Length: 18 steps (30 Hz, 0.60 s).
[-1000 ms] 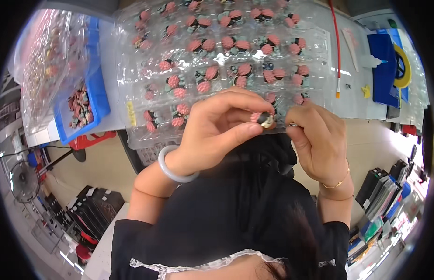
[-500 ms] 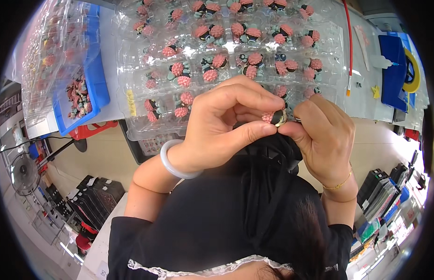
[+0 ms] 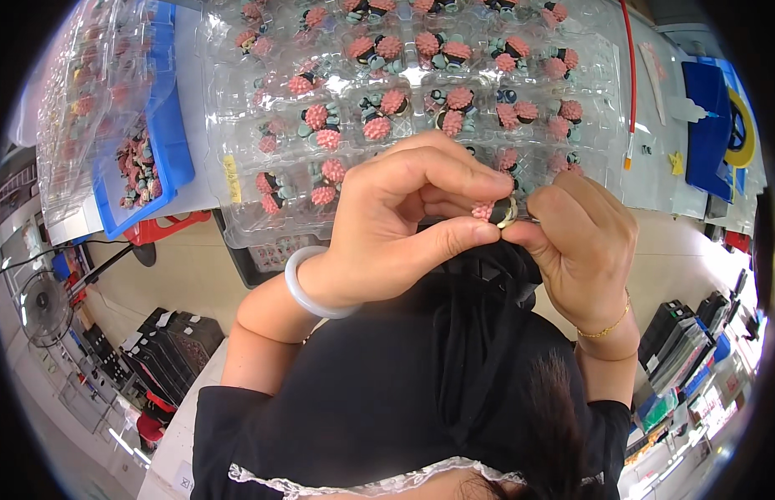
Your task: Assembling small figurine parts by gluing components together at a workstation.
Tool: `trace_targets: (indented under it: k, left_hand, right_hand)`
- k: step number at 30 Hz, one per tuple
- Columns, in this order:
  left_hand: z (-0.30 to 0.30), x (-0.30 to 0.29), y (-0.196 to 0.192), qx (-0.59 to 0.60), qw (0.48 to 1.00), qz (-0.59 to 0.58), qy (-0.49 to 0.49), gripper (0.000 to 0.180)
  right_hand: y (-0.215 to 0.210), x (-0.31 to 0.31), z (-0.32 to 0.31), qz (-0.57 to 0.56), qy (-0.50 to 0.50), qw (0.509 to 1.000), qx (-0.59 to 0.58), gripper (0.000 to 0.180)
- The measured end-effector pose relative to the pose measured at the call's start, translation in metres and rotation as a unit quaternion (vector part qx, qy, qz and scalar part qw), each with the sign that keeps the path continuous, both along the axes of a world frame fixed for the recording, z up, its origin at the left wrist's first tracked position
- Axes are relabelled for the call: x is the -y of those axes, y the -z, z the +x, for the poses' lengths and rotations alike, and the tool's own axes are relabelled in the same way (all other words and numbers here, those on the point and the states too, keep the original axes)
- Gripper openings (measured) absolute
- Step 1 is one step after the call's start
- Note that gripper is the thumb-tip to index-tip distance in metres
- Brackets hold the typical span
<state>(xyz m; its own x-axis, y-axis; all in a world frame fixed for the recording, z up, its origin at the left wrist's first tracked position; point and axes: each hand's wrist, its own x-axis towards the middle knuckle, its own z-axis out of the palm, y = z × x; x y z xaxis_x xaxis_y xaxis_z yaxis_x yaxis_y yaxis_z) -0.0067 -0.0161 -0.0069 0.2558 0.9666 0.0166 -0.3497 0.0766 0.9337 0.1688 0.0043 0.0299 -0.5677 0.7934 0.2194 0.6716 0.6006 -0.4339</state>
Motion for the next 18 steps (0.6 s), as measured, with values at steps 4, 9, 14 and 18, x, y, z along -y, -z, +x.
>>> trace_targets:
  k: [4, 9, 14, 18]
  left_hand:
    - [-0.001, 0.001, -0.001, 0.009, 1.0, -0.001, 0.0, 0.025]
    - [-0.001, 0.003, -0.003, 0.013, 1.0, -0.005, -0.006, 0.023]
    - [-0.003, 0.006, 0.002, 0.016, 0.999, 0.034, -0.003, 0.023]
    - [0.002, 0.009, -0.004, 0.089, 0.996, -0.022, -0.019, 0.021]
  right_hand:
    - [0.001, 0.0, -0.001, 0.005, 0.007, 1.0, -0.015, 0.027]
    - [0.001, 0.004, -0.003, -0.011, 0.015, 1.0, -0.011, 0.027]
    - [0.0, 0.01, -0.007, -0.018, 0.022, 0.999, -0.026, 0.025]
    - [-0.004, 0.01, -0.009, -0.051, 0.084, 0.993, -0.061, 0.031]
